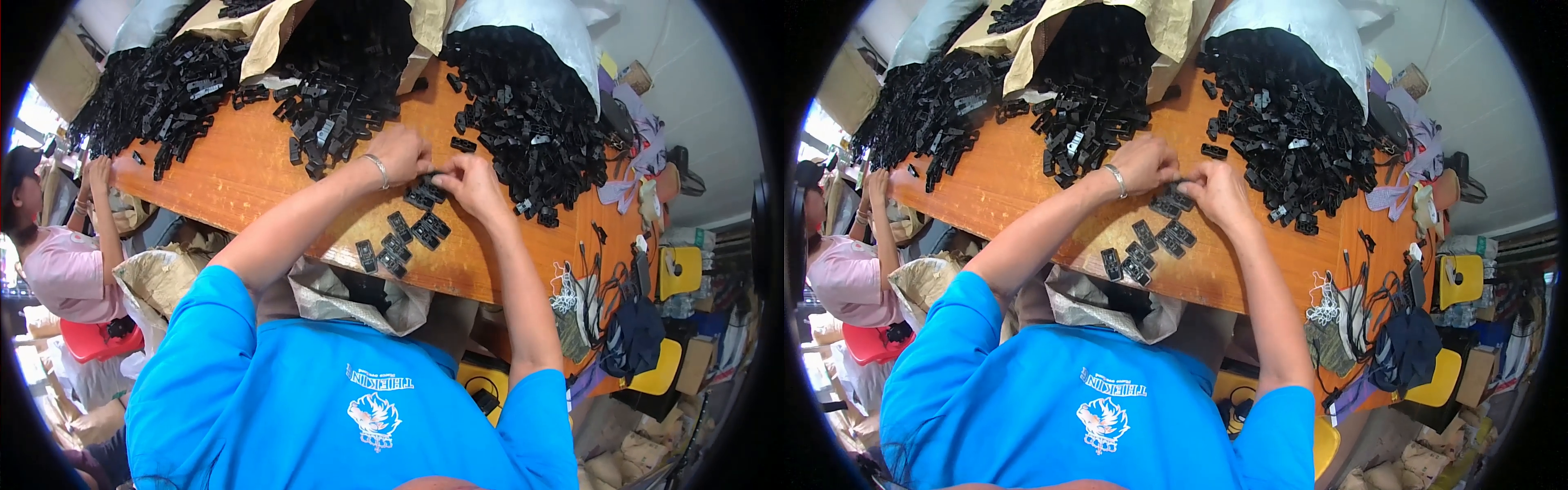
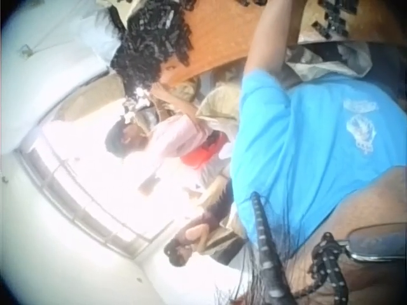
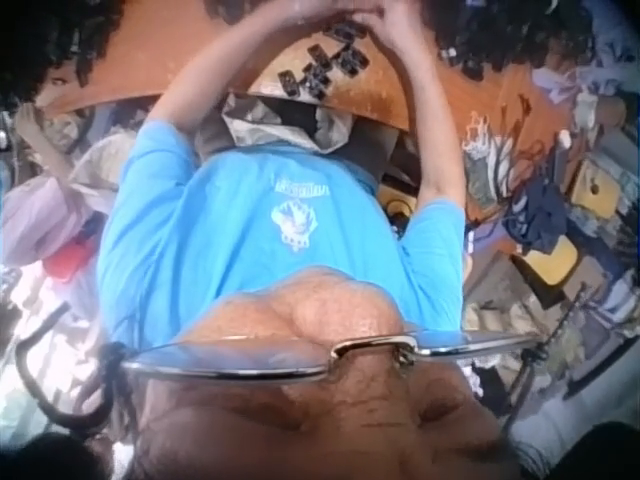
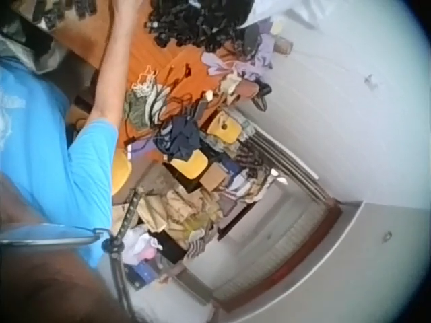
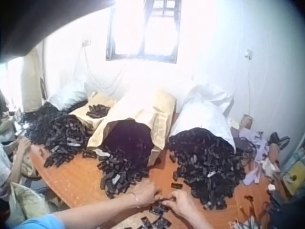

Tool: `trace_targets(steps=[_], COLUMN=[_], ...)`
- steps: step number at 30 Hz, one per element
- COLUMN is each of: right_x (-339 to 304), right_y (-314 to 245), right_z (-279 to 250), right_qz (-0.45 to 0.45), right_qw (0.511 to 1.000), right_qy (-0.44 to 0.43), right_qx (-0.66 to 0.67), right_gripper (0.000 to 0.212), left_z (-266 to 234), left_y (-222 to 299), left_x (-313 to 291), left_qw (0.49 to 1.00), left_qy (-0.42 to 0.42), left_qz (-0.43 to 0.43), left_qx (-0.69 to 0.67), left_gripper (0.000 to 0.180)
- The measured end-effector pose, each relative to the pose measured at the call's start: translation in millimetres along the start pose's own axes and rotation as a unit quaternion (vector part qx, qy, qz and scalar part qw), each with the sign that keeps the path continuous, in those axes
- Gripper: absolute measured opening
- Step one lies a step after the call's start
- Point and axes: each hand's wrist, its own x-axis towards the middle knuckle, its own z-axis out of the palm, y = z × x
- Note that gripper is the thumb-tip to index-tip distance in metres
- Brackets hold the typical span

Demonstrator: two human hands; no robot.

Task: The person assembles black plastic components by fitting plastic pieces together by hand and placing the assembled parts on the table.

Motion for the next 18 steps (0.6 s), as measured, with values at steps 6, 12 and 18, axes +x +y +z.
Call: trace_targets(steps=[6, 12, 18], right_x=[-0.3, 29.2, 15.1], right_y=[16.2, 30.6, 38.9], right_z=[-7.6, 7.7, 5.0], right_qz=[-0.051, -0.088, -0.081], right_qw=[0.987, 0.951, 0.961], right_qy=[0.126, 0.214, 0.210], right_qx=[-0.083, -0.207, -0.160], right_gripper=[0.029, 0.032, 0.025], left_z=[15.6, 17.6, 12.1], left_y=[9.4, 6.3, 3.2], left_x=[38.1, 113.7, 125.3], left_qw=[0.974, 0.973, 0.967], left_qy=[0.211, 0.152, 0.054], left_qz=[0.067, -0.066, -0.023], left_qx=[-0.041, 0.161, 0.246], left_gripper=[0.037, 0.043, 0.026])
